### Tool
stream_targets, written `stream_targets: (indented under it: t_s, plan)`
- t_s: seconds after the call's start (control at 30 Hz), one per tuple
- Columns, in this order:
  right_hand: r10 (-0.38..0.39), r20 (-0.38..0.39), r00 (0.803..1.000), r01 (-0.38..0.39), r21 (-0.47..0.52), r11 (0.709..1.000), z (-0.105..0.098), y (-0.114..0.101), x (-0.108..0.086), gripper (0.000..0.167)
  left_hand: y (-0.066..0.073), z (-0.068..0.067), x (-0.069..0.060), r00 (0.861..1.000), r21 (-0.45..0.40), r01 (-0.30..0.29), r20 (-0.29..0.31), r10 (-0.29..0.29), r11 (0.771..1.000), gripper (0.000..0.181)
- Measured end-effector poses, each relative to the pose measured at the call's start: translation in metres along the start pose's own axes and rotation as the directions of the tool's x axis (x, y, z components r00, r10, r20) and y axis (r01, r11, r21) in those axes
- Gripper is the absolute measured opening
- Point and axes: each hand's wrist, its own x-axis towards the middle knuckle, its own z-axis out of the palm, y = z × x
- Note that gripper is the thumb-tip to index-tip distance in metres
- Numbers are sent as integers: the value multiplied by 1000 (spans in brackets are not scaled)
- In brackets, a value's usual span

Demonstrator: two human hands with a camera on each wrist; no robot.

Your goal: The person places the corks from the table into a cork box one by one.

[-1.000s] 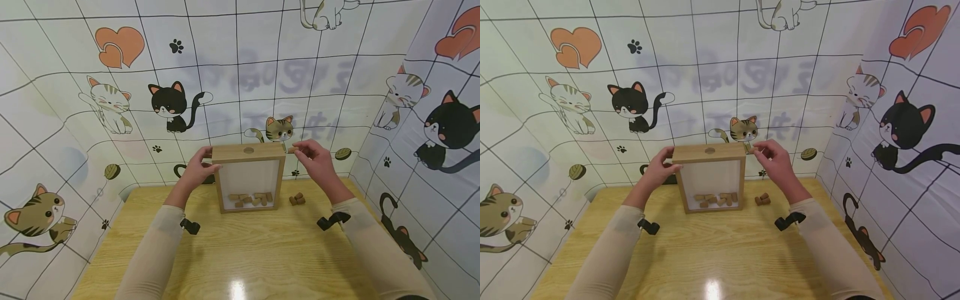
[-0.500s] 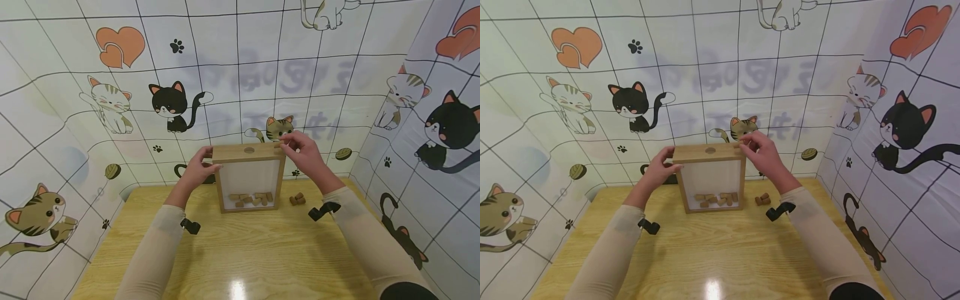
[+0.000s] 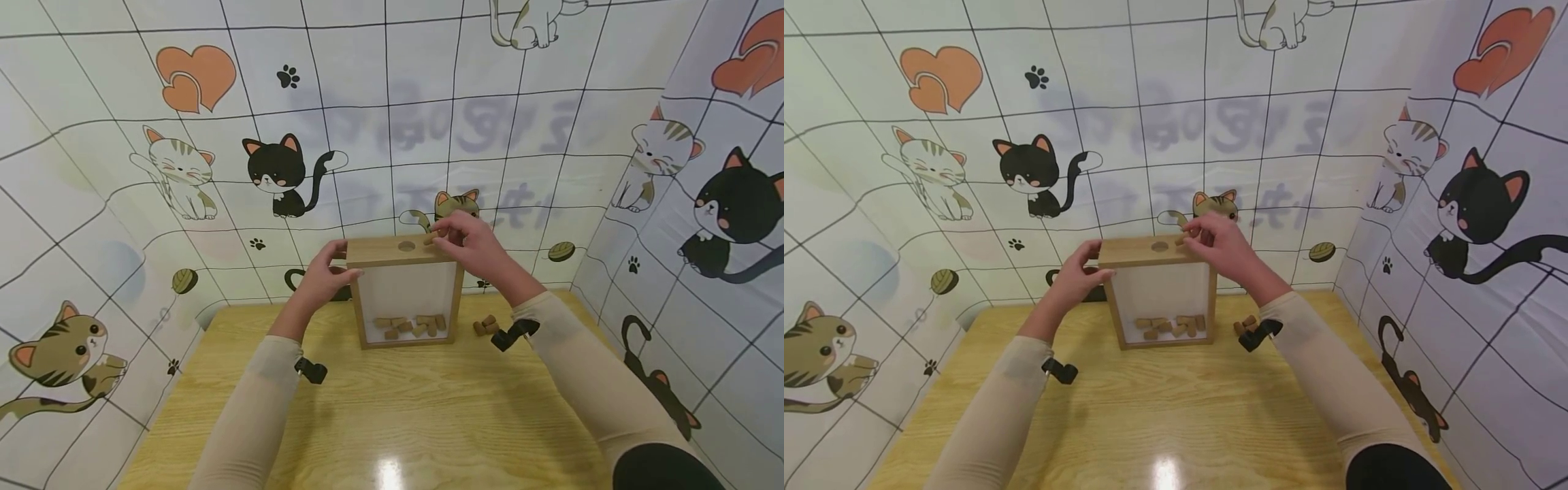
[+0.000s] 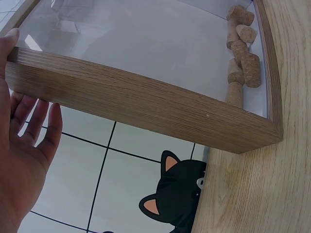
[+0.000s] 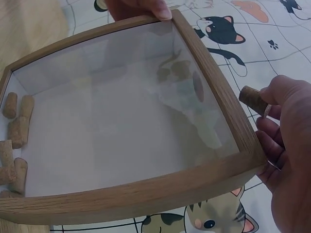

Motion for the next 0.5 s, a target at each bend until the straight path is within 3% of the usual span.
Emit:
stream_targets:
  t_s: [0.5]
  plan:
    - [18, 133, 991, -15, -25, 1000, 9, -12, 19, 24, -1, 0, 2, 1000, 0, -1, 3, 1, 1000, 77]
